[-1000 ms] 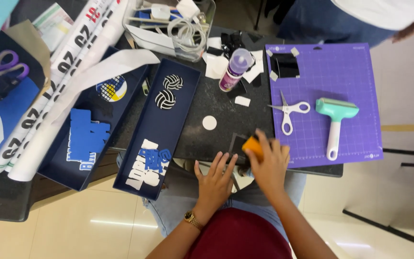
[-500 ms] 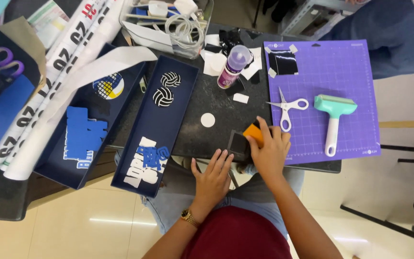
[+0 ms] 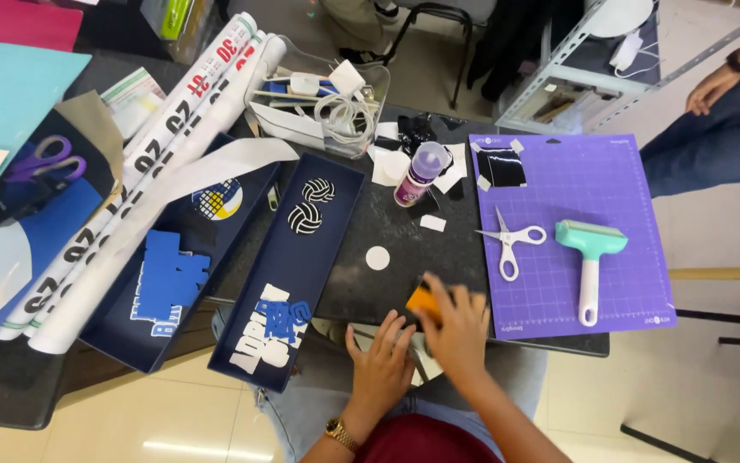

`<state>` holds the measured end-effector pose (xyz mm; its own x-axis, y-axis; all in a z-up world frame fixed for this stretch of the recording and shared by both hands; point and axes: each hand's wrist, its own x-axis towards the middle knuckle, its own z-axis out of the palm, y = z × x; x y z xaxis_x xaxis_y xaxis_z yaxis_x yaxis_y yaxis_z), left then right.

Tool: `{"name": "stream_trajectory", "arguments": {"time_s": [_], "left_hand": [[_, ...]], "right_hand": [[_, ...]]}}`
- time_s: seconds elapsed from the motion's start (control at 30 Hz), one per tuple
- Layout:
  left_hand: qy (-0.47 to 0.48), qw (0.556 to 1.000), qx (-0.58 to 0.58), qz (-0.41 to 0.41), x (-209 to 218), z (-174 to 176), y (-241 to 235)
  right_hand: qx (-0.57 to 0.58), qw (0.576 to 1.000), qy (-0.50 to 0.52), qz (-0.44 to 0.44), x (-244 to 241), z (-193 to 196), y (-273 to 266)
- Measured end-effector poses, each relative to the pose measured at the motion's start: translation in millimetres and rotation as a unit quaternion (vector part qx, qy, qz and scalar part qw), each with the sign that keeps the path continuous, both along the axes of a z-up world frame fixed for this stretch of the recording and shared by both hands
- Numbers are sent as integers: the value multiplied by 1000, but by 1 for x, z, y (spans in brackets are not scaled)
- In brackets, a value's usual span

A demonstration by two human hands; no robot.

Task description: Peeling small volleyball-themed vinyl stickers from a sheet and applying them to circular white backings, using a squeegee and scissors for assistance.

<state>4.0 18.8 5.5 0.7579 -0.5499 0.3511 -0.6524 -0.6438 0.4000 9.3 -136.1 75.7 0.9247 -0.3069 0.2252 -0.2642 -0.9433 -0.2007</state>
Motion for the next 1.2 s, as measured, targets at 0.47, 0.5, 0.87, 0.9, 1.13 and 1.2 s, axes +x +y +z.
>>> {"name": "stream_trajectory", "arguments": {"time_s": [0.47, 0.5, 0.87, 0.9, 1.13, 1.2], "left_hand": [[-23, 999, -41, -12, -1, 0, 6], [-28, 999, -45, -14, 0, -2, 4], [-7, 997, -70, -3, 0, -3, 3], [-5, 998, -69, -4, -3, -3, 4], [-2, 998, -65, 1, -4, -5, 1], [-6, 998, -60, -3, 0, -2, 4]], "right_hand": [[-8, 996, -19, -84, 26, -7, -16], [-11, 996, -25, -86, 17, -6, -9], [-11, 998, -21, -59, 25, -9, -20], [-10, 998, -19, -60, 12, -6, -11], [9, 1000, -10, -28, 11, -11, -21], [-3, 998, -32, -55, 18, -9, -21]]}}
